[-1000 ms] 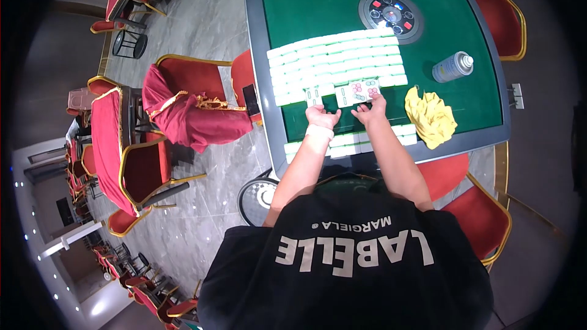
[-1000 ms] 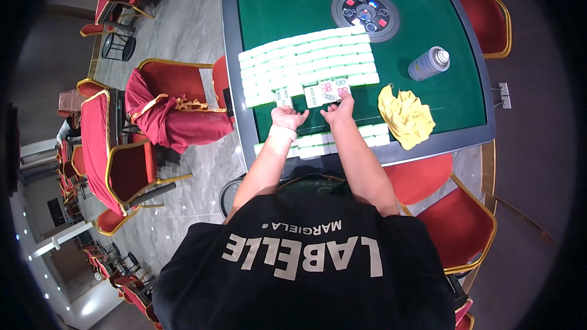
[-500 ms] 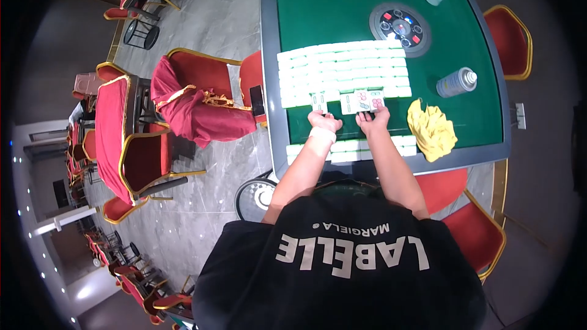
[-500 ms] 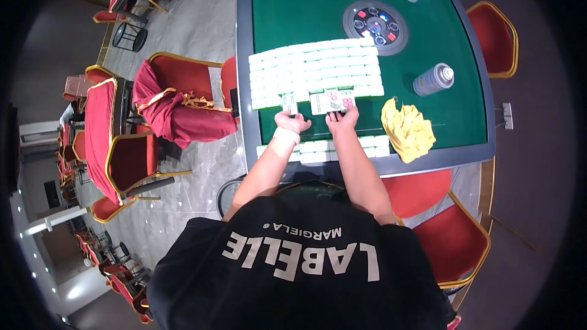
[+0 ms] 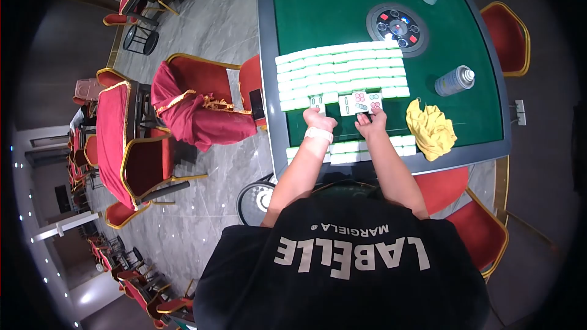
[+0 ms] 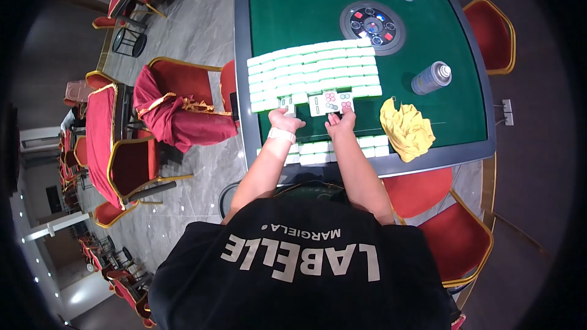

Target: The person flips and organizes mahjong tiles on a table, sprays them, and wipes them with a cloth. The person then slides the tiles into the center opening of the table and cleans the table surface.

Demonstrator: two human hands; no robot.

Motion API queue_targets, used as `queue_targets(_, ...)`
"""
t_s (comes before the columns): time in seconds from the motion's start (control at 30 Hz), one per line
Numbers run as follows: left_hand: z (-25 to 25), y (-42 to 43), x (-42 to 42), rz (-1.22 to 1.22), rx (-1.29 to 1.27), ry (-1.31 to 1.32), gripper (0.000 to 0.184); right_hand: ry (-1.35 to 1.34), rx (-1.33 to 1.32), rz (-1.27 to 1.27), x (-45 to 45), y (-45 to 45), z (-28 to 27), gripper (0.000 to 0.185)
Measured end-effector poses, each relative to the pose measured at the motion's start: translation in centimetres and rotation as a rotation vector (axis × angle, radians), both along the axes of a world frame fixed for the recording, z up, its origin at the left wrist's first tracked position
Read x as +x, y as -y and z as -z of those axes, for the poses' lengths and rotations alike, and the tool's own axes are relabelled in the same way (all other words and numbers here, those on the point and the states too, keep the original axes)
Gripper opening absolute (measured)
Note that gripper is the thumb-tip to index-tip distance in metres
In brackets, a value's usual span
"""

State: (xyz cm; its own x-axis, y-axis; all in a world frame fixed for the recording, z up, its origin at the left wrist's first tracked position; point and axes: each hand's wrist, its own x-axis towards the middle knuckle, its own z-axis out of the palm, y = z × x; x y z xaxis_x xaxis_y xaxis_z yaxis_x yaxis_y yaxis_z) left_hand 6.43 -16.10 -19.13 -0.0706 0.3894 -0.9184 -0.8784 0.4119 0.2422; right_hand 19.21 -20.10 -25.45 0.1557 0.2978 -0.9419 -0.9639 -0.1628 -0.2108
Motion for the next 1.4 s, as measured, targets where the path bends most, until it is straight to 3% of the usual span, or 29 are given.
queue_targets(0.17,-1.8,-0.1,0.6,-0.065,0.086,-0.081,0.07,0.009,0.016,-0.026,0.2,0.5,-0.7,0.049)
queue_targets(0.43,0.2,1.0,0.6,0.123,0.004,-0.005,0.072,0.037,-0.046,-0.01,0.1,-0.8,-1.4,0.048)
queue_targets(0.47,1.1,1.7,1.0,0.177,-0.009,0.026,0.074,0.035,-0.059,0.014,0.0,-1.2,-1.5,0.049)
queue_targets(0.5,2.2,2.8,0.8,0.24,0.074,0.223,0.076,0.034,-0.071,0.036,-0.2,-1.4,-1.7,0.05)
queue_targets(0.57,3.5,3.1,1.9,0.122,-0.077,0.211,0.077,0.028,-0.049,-0.002,-0.3,-1.3,-2.0,0.053)
queue_targets(0.67,4.2,3.2,1.9,0.135,0.044,0.266,0.076,-0.032,-0.049,0.069,0.4,-0.7,-1.5,0.057)
queue_targets(0.73,5.6,2.9,1.3,0.16,0.041,0.364,0.074,-0.098,-0.038,0.096,0.8,-0.2,0.4,0.064)
queue_targets(0.83,4.4,2.2,1.6,0.169,-0.076,0.338,0.061,-0.086,0.005,0.141,0.6,-0.5,1.0,0.056)
queue_targets(0.93,6.0,2.4,1.4,0.294,-0.02,0.349,0.045,-0.049,0.038,0.149,-0.4,-1.5,-2.4,0.048)
queue_targets(1.07,8.2,1.3,2.1,0.159,-0.131,0.432,0.031,-0.021,-0.053,0.072,-0.2,-0.6,-1.8,0.055)
queue_targets(1.1,6.4,1.6,2.6,0.21,-0.106,0.315,0.03,-0.011,-0.036,0.081,0.1,-0.5,-1.7,0.055)
queue_targets(1.17,5.0,1.8,3.0,0.219,-0.171,0.256,0.034,0.004,-0.015,0.098,0.5,-0.1,-1.5,0.056)
queue_targets(1.27,5.3,2.2,2.6,0.208,0.0,0.342,0.04,-0.015,0.02,0.09,1.1,-0.6,-1.8,0.058)
queue_targets(1.37,4.7,1.8,2.7,-0.064,-0.021,0.519,0.044,0.001,0.007,0.109,1.1,-0.9,-1.6,0.056)
queue_targets(1.4,4.5,1.8,2.8,-0.014,-0.12,0.372,0.044,0.007,-0.018,0.12,1.0,-0.8,-1.4,0.056)
